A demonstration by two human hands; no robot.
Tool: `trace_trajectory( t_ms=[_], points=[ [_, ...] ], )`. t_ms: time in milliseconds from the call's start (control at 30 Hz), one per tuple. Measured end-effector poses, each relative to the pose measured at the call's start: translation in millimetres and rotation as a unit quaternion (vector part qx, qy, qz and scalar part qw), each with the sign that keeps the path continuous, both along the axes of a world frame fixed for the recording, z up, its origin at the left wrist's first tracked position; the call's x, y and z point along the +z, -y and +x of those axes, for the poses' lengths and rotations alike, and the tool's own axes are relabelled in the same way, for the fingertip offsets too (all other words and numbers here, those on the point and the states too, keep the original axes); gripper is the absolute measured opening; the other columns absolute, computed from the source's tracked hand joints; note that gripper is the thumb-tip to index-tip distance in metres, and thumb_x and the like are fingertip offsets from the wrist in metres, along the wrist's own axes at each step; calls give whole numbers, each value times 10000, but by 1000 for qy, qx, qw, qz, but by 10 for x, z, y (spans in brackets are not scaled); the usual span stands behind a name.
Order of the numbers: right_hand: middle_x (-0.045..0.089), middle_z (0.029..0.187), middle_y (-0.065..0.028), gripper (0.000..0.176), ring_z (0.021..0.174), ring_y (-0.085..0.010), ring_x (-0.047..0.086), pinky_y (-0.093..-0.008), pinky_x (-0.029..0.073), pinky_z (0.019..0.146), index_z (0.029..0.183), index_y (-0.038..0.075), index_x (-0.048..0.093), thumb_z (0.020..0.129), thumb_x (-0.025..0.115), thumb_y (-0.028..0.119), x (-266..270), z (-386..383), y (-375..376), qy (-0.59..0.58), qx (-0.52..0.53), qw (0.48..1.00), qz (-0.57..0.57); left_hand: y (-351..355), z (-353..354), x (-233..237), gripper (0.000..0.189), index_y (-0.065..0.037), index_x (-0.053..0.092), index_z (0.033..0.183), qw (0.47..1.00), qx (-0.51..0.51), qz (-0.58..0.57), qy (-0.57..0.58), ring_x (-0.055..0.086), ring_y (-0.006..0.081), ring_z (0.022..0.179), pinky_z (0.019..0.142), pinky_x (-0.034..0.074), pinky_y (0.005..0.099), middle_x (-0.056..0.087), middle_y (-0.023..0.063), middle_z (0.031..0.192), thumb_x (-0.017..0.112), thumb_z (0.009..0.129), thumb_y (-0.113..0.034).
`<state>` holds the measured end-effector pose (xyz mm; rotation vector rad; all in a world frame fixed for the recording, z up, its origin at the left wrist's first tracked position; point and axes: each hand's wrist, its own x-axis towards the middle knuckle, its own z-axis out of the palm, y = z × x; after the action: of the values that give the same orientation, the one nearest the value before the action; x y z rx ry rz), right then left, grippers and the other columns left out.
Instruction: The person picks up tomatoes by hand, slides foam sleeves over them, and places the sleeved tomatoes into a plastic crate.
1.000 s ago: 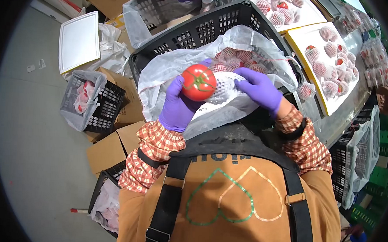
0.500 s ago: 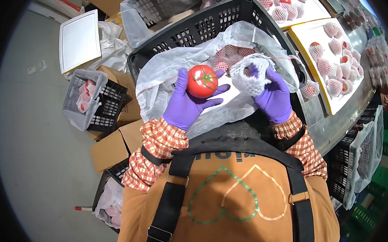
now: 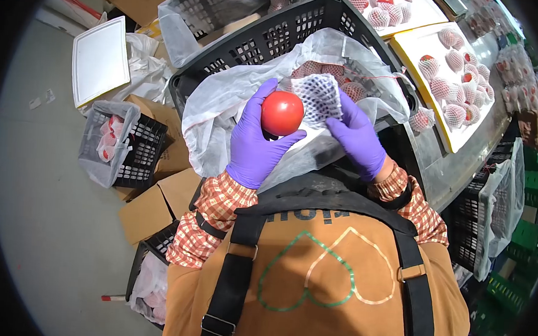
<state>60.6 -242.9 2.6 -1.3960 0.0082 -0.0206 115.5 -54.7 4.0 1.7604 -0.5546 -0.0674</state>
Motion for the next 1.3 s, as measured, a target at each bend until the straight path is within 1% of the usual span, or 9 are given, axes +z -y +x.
trace_trajectory(
  t_ms=[433, 567, 600, 700, 767, 833, 1000, 1133, 1300],
  points=[
    [409, 1400, -117, 654, 1296, -180, 384, -325, 288, 1084, 1436, -12, 271, 852, 565, 8, 103, -114, -196, 111, -6, 988, -105, -44, -14, 139, 876, -87, 288, 1436, 950, -83, -178, -243, 511, 192, 1157, 919, 511, 319, 429, 86, 1350, 758, 707, 31],
    [485, 1295, -147, 724, 1204, -231, 477, -354, 403, 993, 1352, -15, 369, 754, 758, 111, 135, -34, -339, 136, -47, 960, -241, 33, -87, -60, 858, -59, 201, 1481, 989, -75, -125, -25, 339, 246, 1347, 1083, 330, 331, 258, 146, 1514, 647, 758, 68],
    [498, 1272, -150, 720, 1166, -225, 509, -350, 450, 954, 1360, -1, 365, 759, 748, 93, 128, -21, -369, 56, -59, 989, -126, 34, -101, -173, 835, -86, 179, 1492, 989, -71, -90, 90, 364, 254, 1337, 1061, 348, 322, 271, 156, 1511, 539, 765, 109],
    [499, 1285, -148, 663, 1150, -227, 528, -357, 438, 981, 1393, 2, 322, 812, 640, 45, 60, 59, -184, -32, -27, 999, -8, -88, -153, 97, 782, -109, 200, 1493, 992, -79, -102, 13, 612, 142, 893, 777, 499, 250, 329, 117, 1493, 466, 785, 89],
    [506, 1285, -145, 535, 1136, -241, 543, -348, 431, 968, 1346, -6, 377, 850, 564, 61, 55, 47, -150, -38, 22, 980, 195, -252, -89, 78, 738, -106, 237, 1481, 996, -23, -86, -31, 542, 67, 705, 710, 495, 235, 415, 89, 1432, 470, 803, 70],
    [508, 1286, -142, 494, 1142, -240, 541, -363, 423, 983, 1336, 10, 390, 897, 548, 172, -104, 62, -34, -50, 46, 988, 141, -291, 30, -120, 629, -100, 305, 1447, 965, 31, -213, -151, 549, 49, 782, 749, 488, 223, 517, 38, 1300, 472, 855, 32],
    [484, 1323, -159, 781, 1225, -285, 490, -411, 376, 1047, 1358, -25, 363, 753, 719, 316, 127, 252, -135, -81, 202, 968, 122, -395, -28, -177, 450, -33, 443, 1343, 804, -165, -376, -430, 572, 119, 1023, 855, 496, 280, 571, 49, 1195, 529, 902, -23],
    [525, 1286, -132, 814, 1187, -281, 525, -402, 401, 1022, 1352, 2, 388, 688, 779, 264, 331, 308, -338, -119, 225, 961, 106, -573, -28, -258, 427, -28, 464, 1310, 936, -65, -263, -223, 565, 85, 951, 779, 480, 212, 588, 37, 1101, 501, 892, 50],
    [521, 1284, -123, 775, 1180, -239, 522, -361, 423, 998, 1338, 20, 407, 680, 792, 157, 446, 409, -675, -77, 209, 975, -8, -811, -281, -34, 415, -39, 496, 1263, 957, 128, -260, -35, 539, 72, 871, 724, 458, 222, 583, 46, 1082, 546, 857, 30]
  ],
)
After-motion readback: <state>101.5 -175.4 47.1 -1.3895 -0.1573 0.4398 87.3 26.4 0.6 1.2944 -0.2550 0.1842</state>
